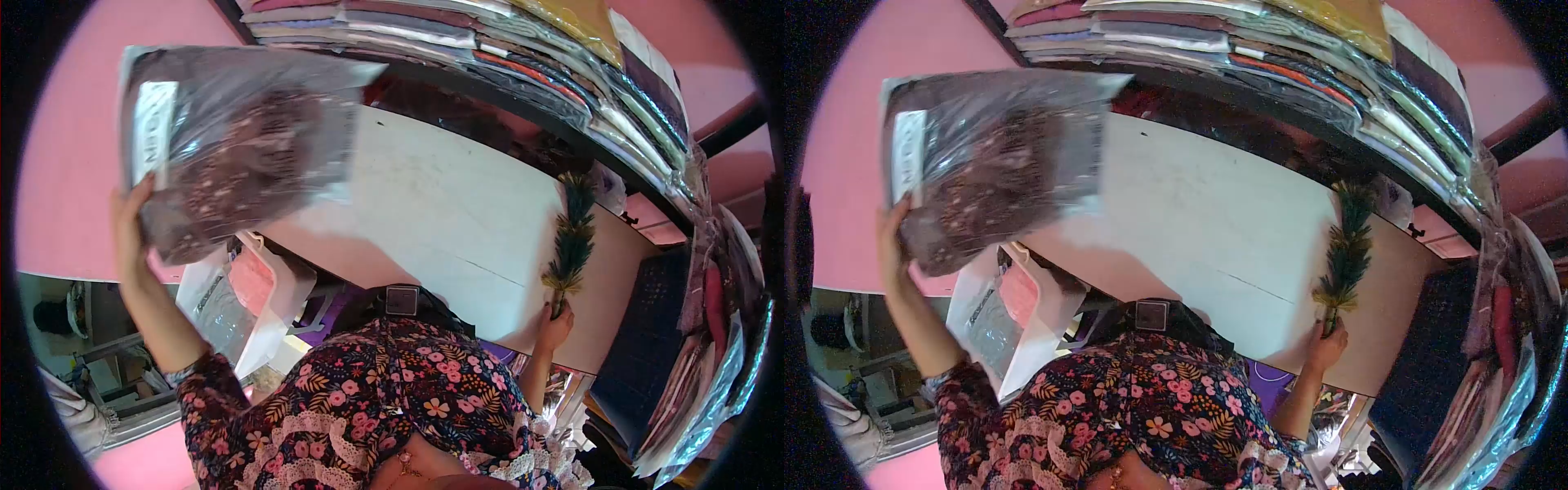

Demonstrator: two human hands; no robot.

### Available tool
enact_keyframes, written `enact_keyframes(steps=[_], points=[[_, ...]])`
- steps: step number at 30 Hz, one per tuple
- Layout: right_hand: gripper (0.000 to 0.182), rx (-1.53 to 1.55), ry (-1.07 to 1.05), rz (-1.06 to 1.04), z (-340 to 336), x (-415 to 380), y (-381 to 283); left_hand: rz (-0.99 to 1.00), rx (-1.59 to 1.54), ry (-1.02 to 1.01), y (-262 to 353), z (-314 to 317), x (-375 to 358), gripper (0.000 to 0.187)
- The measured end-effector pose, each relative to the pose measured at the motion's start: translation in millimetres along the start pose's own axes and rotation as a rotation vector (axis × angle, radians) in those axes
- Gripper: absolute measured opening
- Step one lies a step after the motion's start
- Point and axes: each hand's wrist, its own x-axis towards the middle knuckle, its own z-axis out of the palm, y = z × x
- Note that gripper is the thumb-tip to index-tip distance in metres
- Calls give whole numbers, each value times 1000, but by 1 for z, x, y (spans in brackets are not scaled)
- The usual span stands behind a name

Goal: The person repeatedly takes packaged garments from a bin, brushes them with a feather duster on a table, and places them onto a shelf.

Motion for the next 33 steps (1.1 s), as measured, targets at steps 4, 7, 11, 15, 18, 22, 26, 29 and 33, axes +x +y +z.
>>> enact_keyframes(steps=[4, 7, 11, 15, 18, 22, 26, 29, 33], points=[[36, 172, -171, -33, 11, -1, -15, -216, -89, -322, -81, 71, 38, 37], [30, 362, -318, 69, 9, 2, -29, -325, -72, -543, -190, 122, 31, 59], [18, 763, -492, 440, -8, 23, -17, -377, 170, -587, -302, 208, -7, 53], [20, 685, -361, 322, -11, 14, -42, -481, 80, -542, -286, 249, -37, 45], [35, 677, -508, -74, -8, -21, -82, -384, 74, -505, -309, 238, -40, 31], [42, 488, -578, -414, -16, -24, -114, -214, 69, -408, -333, 229, -31, 17], [39, 510, -428, -221, 4, -10, -127, -116, 131, -357, -328, 235, -34, 13], [36, 624, -399, -144, -11, -3, -152, -98, 154, -387, -318, 234, -36, 15], [37, 517, -554, -705, -10, -7, -175, -329, -16, -281, -312, 224, -42, 20]])
